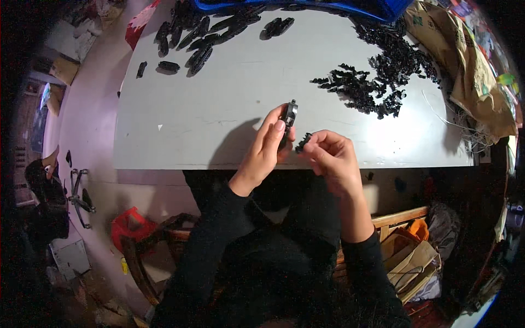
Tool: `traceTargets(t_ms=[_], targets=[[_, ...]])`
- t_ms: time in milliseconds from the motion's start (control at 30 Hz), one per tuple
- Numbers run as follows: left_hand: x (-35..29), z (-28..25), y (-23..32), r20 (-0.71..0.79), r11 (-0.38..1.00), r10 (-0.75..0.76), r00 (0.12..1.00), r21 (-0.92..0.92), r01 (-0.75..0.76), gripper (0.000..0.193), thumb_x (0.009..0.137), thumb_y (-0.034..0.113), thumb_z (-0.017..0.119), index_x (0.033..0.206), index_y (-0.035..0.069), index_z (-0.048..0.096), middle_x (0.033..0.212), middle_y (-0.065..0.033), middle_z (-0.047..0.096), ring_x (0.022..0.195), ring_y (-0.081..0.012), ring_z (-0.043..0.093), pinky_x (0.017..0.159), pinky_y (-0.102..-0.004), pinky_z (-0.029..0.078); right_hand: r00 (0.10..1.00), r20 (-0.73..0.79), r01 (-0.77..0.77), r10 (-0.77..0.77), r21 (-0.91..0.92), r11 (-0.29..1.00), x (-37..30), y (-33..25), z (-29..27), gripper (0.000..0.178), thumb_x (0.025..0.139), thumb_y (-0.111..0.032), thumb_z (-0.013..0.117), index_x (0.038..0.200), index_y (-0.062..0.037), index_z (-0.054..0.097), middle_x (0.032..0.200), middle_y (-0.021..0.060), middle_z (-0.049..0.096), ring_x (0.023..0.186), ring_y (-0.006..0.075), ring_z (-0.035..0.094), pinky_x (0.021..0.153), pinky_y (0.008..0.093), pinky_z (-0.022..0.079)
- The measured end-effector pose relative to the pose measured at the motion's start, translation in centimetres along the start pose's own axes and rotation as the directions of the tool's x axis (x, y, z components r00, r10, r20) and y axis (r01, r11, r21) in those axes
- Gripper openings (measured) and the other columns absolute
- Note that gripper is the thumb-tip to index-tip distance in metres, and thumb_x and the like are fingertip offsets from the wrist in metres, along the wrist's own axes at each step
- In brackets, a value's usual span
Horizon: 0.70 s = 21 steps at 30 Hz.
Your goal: Assemble small black plastic components by hand at a manufacturing workstation.
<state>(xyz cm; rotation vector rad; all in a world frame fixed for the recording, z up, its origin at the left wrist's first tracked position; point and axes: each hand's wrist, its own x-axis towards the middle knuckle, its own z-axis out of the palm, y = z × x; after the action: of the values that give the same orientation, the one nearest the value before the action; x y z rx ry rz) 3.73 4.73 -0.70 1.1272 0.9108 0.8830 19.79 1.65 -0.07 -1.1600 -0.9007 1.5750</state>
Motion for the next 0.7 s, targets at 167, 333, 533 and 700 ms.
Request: traceTargets(t_ms=[167, 333, 533, 700], targets=[[-0.3, 0.4, -0.4, 0.119, 0.972, 0.181, 0.976, 0.132, -0.196, 0.052, 0.096, 0.026, 0.032, 0.137, -0.005, 0.024, 0.137, -0.0132, 0.034, 0.13, -0.0198, 0.027, 0.107, -0.0306, 0.017, 0.998, -0.023, 0.063, -0.062, 0.06, 0.996, 0.2, 0.0, 1.2, 0.009, 0.083, -0.012, 0.063, 0.083, -0.0052, 0.057, 0.067, -0.0044, 0.054, 0.053, 0.0005, 0.042, 0.044, 0.015, 0.029], [-1.0, 0.4, -0.3, 0.162, 0.96, 0.122, 0.979, 0.233, -0.158, 0.048, 0.093, 0.008, 0.041, 0.139, 0.004, 0.026, 0.127, -0.0167, 0.048, 0.107, -0.0235, 0.053, 0.087, -0.0313, 0.041, 0.974, -0.088, 0.204, -0.209, -0.058, 0.977, 1.1, 1.2, 1.0, 0.01, 0.084, -0.013, 0.063, 0.085, -0.0065, 0.055, 0.072, -0.0053, 0.052, 0.057, 0.0002, 0.044, 0.046, 0.0153, 0.029], [0.9, 0.8, -0.3, 0.276, 0.935, 0.119, 0.954, 0.294, -0.201, 0.049, 0.093, 0.012, 0.041, 0.14, 0.008, 0.027, 0.087, 0.0, 0.049, 0.066, -0.0062, 0.04, 0.06, -0.0197, 0.037, 0.996, -0.055, 0.069, -0.069, -0.01, 0.998, 1.1, 1.2, -1.7, 0.014, 0.082, -0.017, 0.063, 0.087, -0.0059, 0.055, 0.077, -0.0014, 0.057, 0.06, 0.0033, 0.05, 0.049, 0.0168, 0.035], [13.2, -2.1, 0.7, 0.242, 0.345, 0.613, 0.752, 0.775, -0.53, 0.044, 0.083, 0.016, 0.056, 0.124, 0.003, 0.047, 0.128, -0.0187, 0.045, 0.116, -0.0321, 0.042, 0.097, -0.04, 0.035, 0.957, -0.223, 0.248, -0.185, 0.297, 0.922, 1.3, -0.5, -4.0, 0.017, 0.083, -0.011, 0.051, 0.097, -0.0008, 0.051, 0.086, 0.0081, 0.055, 0.076, 0.0148, 0.053, 0.072, 0.0279, 0.046]])
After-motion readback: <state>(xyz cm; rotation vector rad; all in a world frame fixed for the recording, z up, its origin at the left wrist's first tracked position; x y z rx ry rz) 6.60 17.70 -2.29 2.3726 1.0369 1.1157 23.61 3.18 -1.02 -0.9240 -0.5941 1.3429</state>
